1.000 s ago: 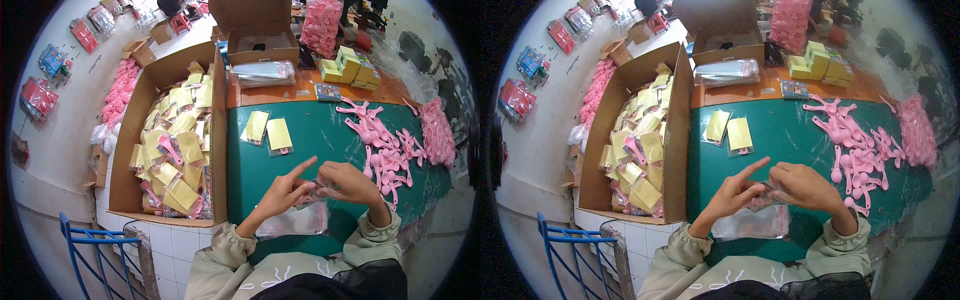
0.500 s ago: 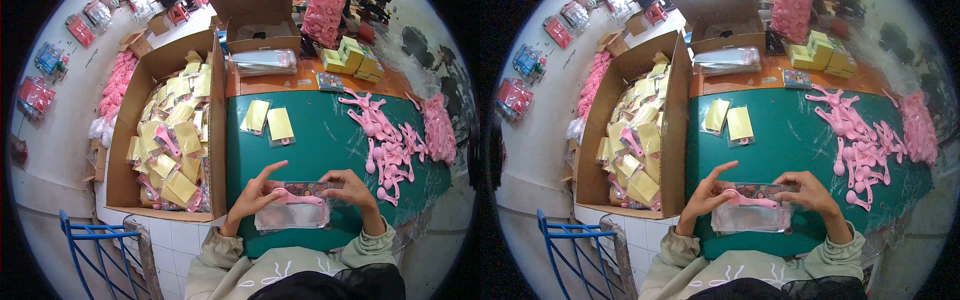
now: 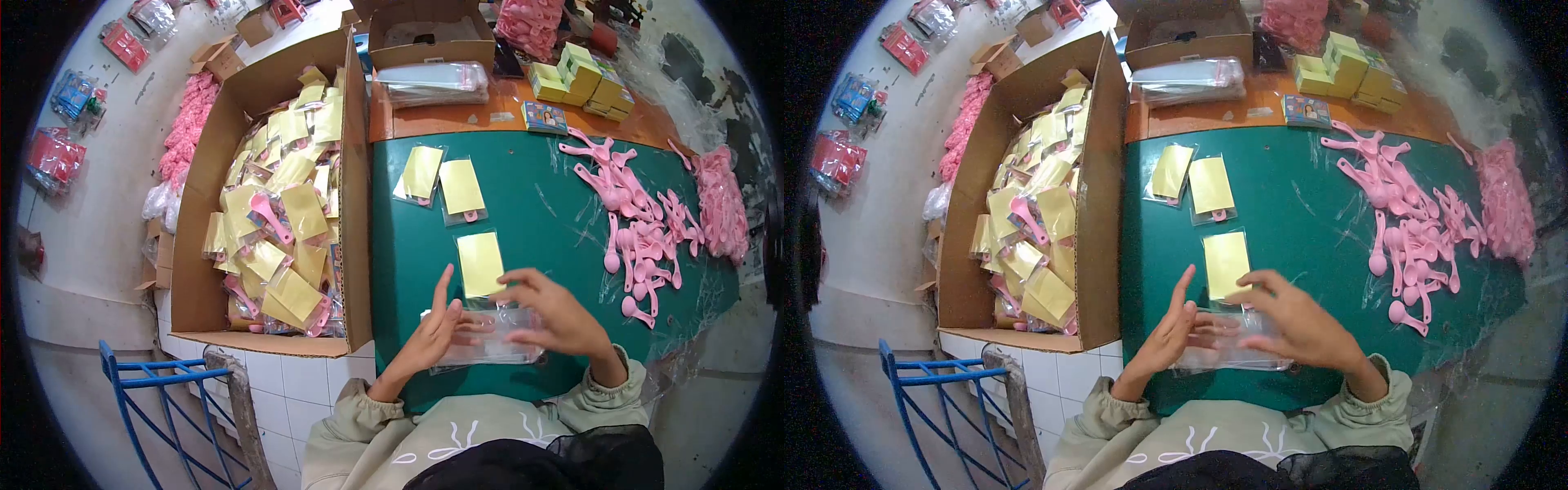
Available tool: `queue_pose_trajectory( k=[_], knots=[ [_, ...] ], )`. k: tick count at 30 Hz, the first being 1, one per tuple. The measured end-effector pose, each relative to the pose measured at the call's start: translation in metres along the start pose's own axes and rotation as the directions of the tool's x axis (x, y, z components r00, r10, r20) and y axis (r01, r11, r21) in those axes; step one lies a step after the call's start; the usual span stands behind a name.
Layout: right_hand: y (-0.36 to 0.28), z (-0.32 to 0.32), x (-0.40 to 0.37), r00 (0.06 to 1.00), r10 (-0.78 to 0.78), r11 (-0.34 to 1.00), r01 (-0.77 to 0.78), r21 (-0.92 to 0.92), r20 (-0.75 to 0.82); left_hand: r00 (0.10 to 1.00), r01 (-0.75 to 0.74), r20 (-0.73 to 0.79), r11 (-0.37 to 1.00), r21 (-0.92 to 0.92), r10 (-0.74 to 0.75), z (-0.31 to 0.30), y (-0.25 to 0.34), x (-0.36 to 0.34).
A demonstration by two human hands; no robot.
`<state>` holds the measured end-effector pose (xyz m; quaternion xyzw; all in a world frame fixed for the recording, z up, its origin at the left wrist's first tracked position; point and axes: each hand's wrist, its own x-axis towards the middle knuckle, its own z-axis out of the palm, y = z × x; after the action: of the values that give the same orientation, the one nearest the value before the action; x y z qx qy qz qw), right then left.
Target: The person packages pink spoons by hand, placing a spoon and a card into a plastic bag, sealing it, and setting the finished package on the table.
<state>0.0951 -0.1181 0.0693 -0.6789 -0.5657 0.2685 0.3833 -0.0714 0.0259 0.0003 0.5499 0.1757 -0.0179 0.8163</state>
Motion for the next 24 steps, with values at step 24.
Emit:
queue_pose_trajectory(
  k=[24],
  knots=[
    [0.008,0.065,-0.011,0.971,-0.214,0.852,0.237,-0.466,0.103,0.999,0.041,-0.034,0.984,0.173,-0.036,0.000,-0.012,-0.017]
  ],
)
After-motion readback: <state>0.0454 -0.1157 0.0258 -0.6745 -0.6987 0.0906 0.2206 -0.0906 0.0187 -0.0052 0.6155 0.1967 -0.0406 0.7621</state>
